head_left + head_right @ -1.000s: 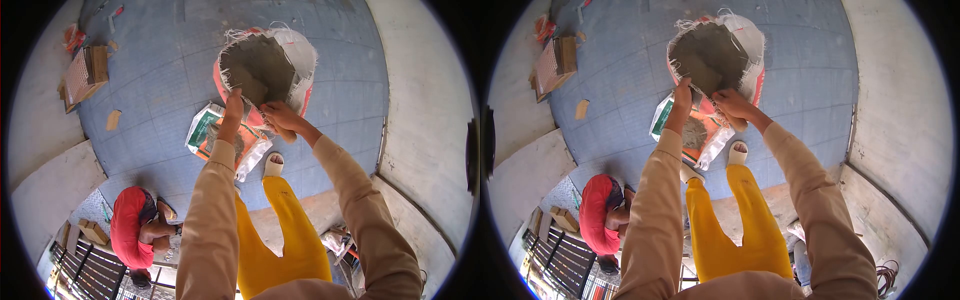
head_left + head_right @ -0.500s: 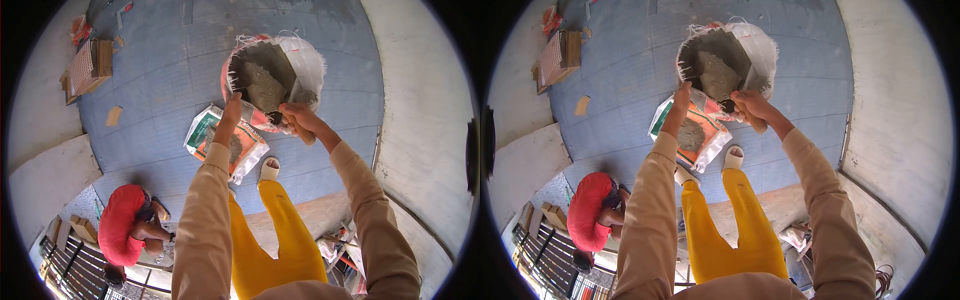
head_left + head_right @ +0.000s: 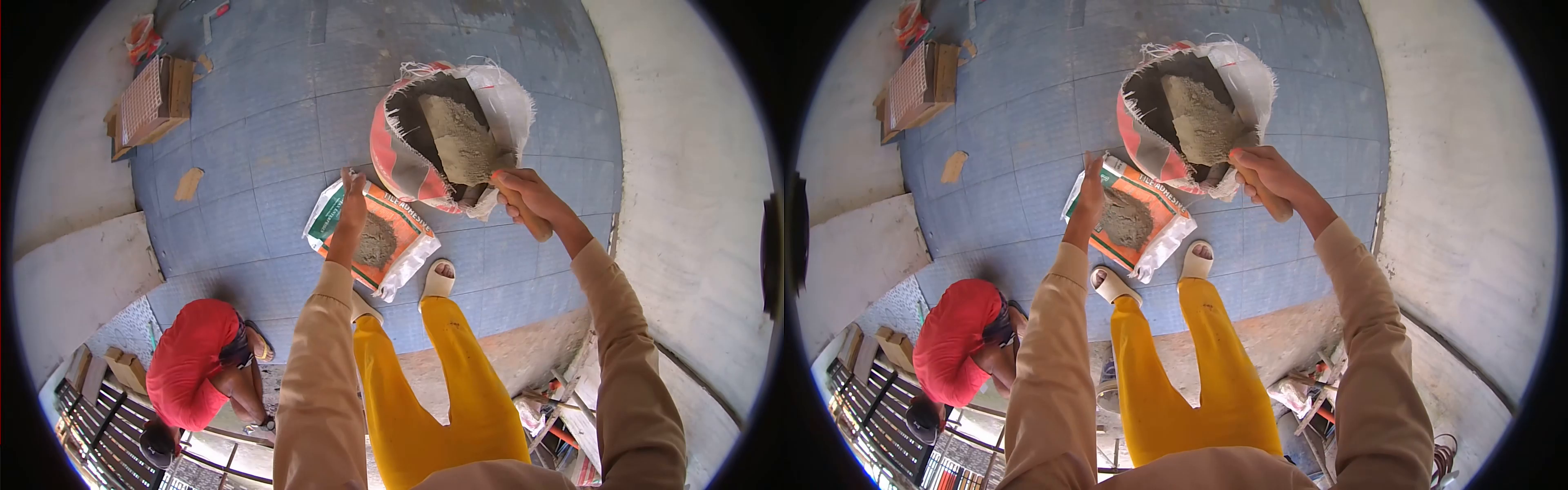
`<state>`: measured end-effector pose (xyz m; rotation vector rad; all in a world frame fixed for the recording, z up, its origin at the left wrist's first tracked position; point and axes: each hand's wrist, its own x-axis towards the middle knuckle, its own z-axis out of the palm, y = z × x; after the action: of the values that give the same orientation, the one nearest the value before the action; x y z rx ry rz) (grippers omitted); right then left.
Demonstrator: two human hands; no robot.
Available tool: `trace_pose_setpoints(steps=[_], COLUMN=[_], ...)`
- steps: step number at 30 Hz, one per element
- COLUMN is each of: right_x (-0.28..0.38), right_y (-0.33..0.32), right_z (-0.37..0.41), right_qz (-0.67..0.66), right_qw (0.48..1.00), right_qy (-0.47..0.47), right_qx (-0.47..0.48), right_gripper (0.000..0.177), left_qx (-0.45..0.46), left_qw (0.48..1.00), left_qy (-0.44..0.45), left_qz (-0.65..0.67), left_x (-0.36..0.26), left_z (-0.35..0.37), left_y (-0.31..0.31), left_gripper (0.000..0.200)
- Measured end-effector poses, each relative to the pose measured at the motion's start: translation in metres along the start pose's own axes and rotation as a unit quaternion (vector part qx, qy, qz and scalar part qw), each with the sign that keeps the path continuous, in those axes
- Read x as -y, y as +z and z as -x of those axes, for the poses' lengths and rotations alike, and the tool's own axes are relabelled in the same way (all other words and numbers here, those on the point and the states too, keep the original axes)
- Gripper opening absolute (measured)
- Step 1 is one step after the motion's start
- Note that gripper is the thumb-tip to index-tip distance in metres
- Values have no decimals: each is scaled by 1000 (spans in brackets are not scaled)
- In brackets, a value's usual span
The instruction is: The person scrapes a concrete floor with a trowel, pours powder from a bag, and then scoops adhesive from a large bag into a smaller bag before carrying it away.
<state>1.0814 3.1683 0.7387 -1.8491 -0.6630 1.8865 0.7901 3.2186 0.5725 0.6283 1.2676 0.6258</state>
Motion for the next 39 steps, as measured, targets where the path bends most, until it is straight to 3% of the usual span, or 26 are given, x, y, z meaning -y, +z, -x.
trace_pose_setpoints(steps=[6,14,17,20,23,25,27,31,39], right_x=[12,-4,-4,-1,4,5,4,4,15], right_y=[4,-2,2,6,9,11,9,8,10], right_z=[22,-9,-6,2,8,7,6,5,21], right_qz=[37,11,-4,1,4,15,3,4,14], right_qw=[999,999,999,999,999,999,999,999,999], right_qy=[-2,-2,2,3,4,1,-1,-7,-10], right_qx=[-7,-33,-45,-50,-46,-48,-37,-46,-37], right_gripper=[31,34,31,32,31,31,31,30,34], left_qx=[-21,-10,-25,-3,-31,-38,-3,-41,-18], left_qw=[999,999,998,997,999,998,1000,999,999], left_qy=[-41,-25,-48,17,29,29,9,-17,12], left_qz=[9,18,31,76,25,27,20,3,26], left_x=[22,58,39,56,58,49,41,33,31], left_z=[19,12,33,28,31,45,48,56,67], left_y=[-40,-79,-70,-87,-84,-87,-87,-83,-87], left_gripper=[78,82,82,77,83,77,85,83,73])
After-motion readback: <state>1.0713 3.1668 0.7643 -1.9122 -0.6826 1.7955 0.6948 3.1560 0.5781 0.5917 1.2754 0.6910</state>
